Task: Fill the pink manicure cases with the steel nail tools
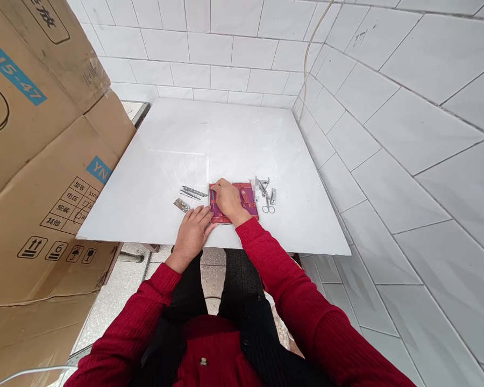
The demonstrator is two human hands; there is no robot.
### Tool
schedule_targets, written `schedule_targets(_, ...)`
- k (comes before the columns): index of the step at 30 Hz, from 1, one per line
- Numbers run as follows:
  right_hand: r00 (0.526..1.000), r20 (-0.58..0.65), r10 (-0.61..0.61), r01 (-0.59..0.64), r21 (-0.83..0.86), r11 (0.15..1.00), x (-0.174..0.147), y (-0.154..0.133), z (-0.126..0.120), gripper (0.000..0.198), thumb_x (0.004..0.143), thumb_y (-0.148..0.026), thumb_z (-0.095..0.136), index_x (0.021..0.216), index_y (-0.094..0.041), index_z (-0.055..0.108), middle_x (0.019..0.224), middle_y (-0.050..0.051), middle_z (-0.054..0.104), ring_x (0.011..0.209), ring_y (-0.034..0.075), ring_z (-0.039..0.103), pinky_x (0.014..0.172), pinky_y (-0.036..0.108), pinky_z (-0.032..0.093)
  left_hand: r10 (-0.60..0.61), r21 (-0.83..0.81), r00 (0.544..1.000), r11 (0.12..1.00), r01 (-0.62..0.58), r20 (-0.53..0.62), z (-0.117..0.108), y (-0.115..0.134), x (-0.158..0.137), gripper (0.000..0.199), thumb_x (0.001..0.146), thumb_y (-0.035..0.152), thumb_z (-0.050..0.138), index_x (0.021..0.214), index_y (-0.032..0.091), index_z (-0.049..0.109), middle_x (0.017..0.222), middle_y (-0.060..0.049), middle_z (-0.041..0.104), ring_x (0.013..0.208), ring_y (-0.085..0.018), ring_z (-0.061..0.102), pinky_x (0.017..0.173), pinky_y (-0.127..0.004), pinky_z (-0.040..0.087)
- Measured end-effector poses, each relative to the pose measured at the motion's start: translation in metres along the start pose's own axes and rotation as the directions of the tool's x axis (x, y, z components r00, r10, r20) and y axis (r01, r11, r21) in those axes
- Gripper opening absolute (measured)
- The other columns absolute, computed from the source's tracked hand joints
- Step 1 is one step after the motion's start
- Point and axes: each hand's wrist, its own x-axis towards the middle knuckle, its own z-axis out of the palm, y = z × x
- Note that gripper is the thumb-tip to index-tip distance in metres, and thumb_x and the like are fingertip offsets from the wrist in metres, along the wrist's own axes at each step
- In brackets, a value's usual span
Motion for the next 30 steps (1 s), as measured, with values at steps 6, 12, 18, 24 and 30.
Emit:
schedule_targets(6, 0.998, 0.039, -0.040, 0.045, -0.137, 0.990, -0.005, -0.006, -0.003, 0.036, 0.105, -0.013, 0.040, 0.118, -0.017, 0.074, 0.122, 0.012, 0.067, 0.109, 0.024, 0.058, 0.075, 0.030, 0.041, 0.006, 0.013, 1.000, 1.000, -0.006, -0.012, 0.002, -0.001, -0.002, 0.037, 0.105, 0.038, 0.054, 0.133, 0.018, 0.068, 0.145, -0.013, 0.065, 0.140, -0.033, 0.055, 0.118, -0.055, 0.043)
schedule_targets(12, 0.997, 0.067, -0.044, 0.054, -0.146, 0.988, -0.009, -0.009, -0.006, 0.034, 0.103, -0.010, 0.044, 0.119, -0.017, 0.073, 0.125, 0.014, 0.066, 0.111, 0.024, 0.058, 0.079, 0.029, 0.044, 0.007, 0.009, 1.000, 1.000, -0.007, -0.020, 0.002, -0.001, -0.002, 0.036, 0.103, 0.036, 0.057, 0.132, 0.017, 0.068, 0.145, -0.015, 0.065, 0.140, -0.033, 0.056, 0.118, -0.054, 0.042)
schedule_targets(18, 1.000, 0.005, 0.007, -0.007, 0.002, 1.000, -0.008, -0.003, -0.005, 0.043, 0.102, -0.008, 0.041, 0.126, -0.021, 0.075, 0.125, 0.008, 0.069, 0.107, 0.021, 0.063, 0.081, 0.029, 0.047, 0.015, 0.011, 1.000, 1.000, -0.014, -0.025, 0.002, 0.000, -0.002, 0.037, 0.105, 0.037, 0.054, 0.132, 0.017, 0.068, 0.145, -0.013, 0.065, 0.140, -0.033, 0.055, 0.118, -0.054, 0.042)
schedule_targets(24, 0.997, -0.073, 0.038, -0.027, 0.137, 0.990, -0.005, -0.003, -0.009, 0.040, 0.103, -0.012, 0.043, 0.129, -0.018, 0.073, 0.123, 0.010, 0.071, 0.108, 0.022, 0.065, 0.087, 0.030, 0.048, 0.019, 0.012, 0.999, 1.000, -0.019, -0.033, 0.003, 0.000, -0.003, 0.037, 0.106, 0.038, 0.052, 0.132, 0.017, 0.068, 0.145, -0.013, 0.065, 0.139, -0.033, 0.056, 0.117, -0.054, 0.042)
schedule_targets(30, 0.992, 0.023, -0.122, 0.118, 0.118, 0.986, 0.002, -0.034, -0.022, 0.025, 0.101, -0.022, 0.054, 0.104, -0.020, 0.079, 0.110, 0.006, 0.074, 0.099, 0.020, 0.066, 0.081, 0.028, 0.046, 0.017, 0.004, 0.999, 1.000, -0.017, -0.039, 0.003, 0.000, -0.003, 0.039, 0.106, 0.037, 0.051, 0.134, 0.015, 0.066, 0.144, -0.016, 0.065, 0.138, -0.033, 0.055, 0.117, -0.055, 0.042)
